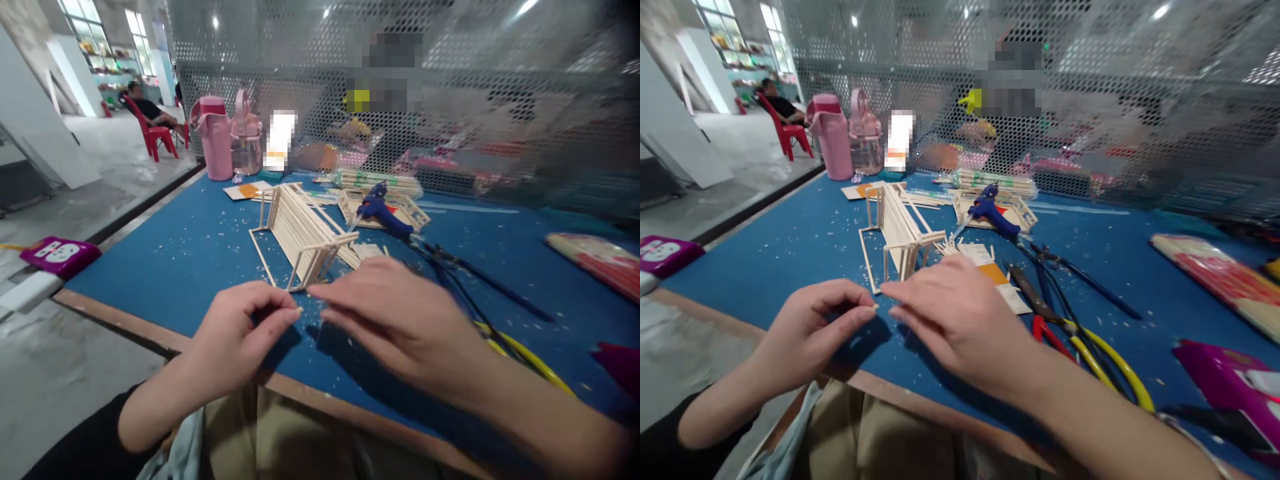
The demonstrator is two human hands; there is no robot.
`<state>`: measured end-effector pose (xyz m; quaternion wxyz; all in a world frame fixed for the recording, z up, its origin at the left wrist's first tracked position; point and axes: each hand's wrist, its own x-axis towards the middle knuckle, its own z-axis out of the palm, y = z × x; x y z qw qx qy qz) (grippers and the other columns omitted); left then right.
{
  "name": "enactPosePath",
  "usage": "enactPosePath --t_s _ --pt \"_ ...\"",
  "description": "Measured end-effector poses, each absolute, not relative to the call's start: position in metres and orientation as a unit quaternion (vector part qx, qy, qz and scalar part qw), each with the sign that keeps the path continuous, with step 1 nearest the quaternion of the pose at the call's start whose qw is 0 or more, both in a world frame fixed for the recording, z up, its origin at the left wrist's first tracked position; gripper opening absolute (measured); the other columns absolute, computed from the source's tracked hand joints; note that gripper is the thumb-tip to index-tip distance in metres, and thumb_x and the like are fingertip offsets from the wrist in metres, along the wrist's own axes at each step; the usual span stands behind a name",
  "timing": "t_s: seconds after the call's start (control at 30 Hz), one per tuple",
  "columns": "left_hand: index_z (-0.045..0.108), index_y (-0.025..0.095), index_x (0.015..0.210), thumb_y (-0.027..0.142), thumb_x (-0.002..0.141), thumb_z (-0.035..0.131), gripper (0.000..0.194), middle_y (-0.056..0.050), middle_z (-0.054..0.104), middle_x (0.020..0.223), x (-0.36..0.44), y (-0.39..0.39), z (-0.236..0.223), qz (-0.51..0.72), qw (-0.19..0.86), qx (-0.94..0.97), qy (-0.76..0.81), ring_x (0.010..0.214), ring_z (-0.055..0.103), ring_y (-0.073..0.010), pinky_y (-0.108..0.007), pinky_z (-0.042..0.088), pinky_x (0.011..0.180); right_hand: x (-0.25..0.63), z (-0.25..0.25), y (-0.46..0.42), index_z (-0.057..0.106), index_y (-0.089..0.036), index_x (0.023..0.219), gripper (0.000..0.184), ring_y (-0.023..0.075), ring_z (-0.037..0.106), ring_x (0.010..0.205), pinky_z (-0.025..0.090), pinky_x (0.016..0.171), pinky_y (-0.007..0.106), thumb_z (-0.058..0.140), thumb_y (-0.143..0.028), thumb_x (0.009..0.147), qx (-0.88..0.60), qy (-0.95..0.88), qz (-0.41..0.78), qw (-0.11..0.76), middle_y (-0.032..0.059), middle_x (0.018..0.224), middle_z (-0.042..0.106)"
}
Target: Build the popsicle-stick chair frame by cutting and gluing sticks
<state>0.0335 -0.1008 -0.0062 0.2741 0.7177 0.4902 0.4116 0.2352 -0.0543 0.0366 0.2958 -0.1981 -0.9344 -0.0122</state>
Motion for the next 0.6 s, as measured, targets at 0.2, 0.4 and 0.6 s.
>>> enactPosePath --t_s 0.2,0.4,0.6 --pt "0.066 0.018 0.081 0.020 0.085 0.056 0.011 0.000 0.069 0.077 0.039 -0.096 -0.011 0.392 0.321 0.721 0.472 0.072 0.061 -0.0131 -0.024 0.047 0.068 0.226 0.018 -0.052 0.067 -0.018 0.088 0.014 0.0122 0.065 0.070 0.039 0.072 0.031 0.054 -0.016 0.088 -0.178 -0.942 0.035 0.283 0.0014 0.078 0.073" --pt "0.065 0.018 0.078 0.019 0.085 0.056 0.012 0.001 0.068 0.074 0.042 -0.091 -0.009 0.386 0.321 0.728 0.467 0.069 0.060 -0.0118 -0.022 0.047 0.066 0.230 0.023 -0.047 0.066 -0.019 0.086 0.012 0.0135 0.065 0.073 0.041 0.072 0.031 0.055 -0.015 0.087 -0.181 -0.944 0.018 0.275 0.0024 0.078 0.072" --pt "0.068 0.020 0.090 0.021 0.084 0.060 0.010 -0.001 0.071 0.084 0.037 -0.083 -0.017 0.393 0.243 0.724 0.513 0.078 0.064 -0.0152 -0.027 0.051 0.075 0.236 0.009 -0.040 0.066 -0.020 0.085 0.016 0.0173 0.065 0.073 0.044 0.070 0.033 0.050 -0.018 0.089 -0.240 -0.926 -0.069 0.284 0.0045 0.078 0.073"
